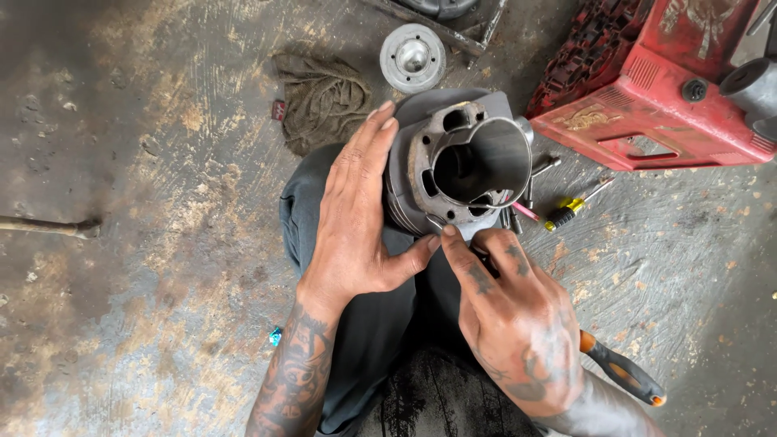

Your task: The person sits on the workshop floor with a motorcycle engine cylinder barrel on their lap. They hold the cylinder steady and use a long screwdriver-like tool to scrape and smooth the inside of the exhaust port, repositioning the cylinder and the tool repeatedly to work different areas of the port opening.

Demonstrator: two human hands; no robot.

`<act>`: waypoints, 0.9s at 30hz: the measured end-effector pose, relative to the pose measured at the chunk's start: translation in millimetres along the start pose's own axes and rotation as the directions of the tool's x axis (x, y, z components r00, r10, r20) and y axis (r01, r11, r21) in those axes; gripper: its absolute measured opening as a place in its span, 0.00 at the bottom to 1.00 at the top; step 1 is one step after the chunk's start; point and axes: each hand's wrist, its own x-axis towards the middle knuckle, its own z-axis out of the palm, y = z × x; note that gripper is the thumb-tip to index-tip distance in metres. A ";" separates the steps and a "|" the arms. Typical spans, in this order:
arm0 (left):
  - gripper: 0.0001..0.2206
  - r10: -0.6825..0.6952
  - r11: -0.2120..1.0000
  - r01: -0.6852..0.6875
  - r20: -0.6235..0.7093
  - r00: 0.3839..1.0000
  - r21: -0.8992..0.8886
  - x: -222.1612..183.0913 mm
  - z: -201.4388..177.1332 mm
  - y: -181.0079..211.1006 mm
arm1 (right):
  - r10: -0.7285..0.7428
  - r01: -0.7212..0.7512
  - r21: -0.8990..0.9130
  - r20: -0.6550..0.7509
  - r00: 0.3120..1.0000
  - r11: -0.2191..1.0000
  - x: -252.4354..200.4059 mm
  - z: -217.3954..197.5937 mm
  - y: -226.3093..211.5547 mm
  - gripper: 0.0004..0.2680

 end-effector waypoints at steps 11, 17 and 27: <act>0.46 -0.027 1.000 0.027 -0.023 0.999 0.003 4.1 -4.5 9.5 | -0.071 0.069 -0.029 -0.047 0.996 0.997 -5.3 4.1 9.2 0.18; 0.46 -0.018 1.000 0.017 -0.028 0.999 -0.021 0.8 -4.0 10.0 | -0.105 0.104 -0.039 -0.048 0.993 0.994 -7.4 2.8 8.2 0.19; 0.45 0.006 1.000 -0.006 -0.029 1.000 0.003 0.5 -4.3 8.9 | -0.192 0.192 0.010 -0.002 0.981 0.981 -4.1 -6.3 13.9 0.19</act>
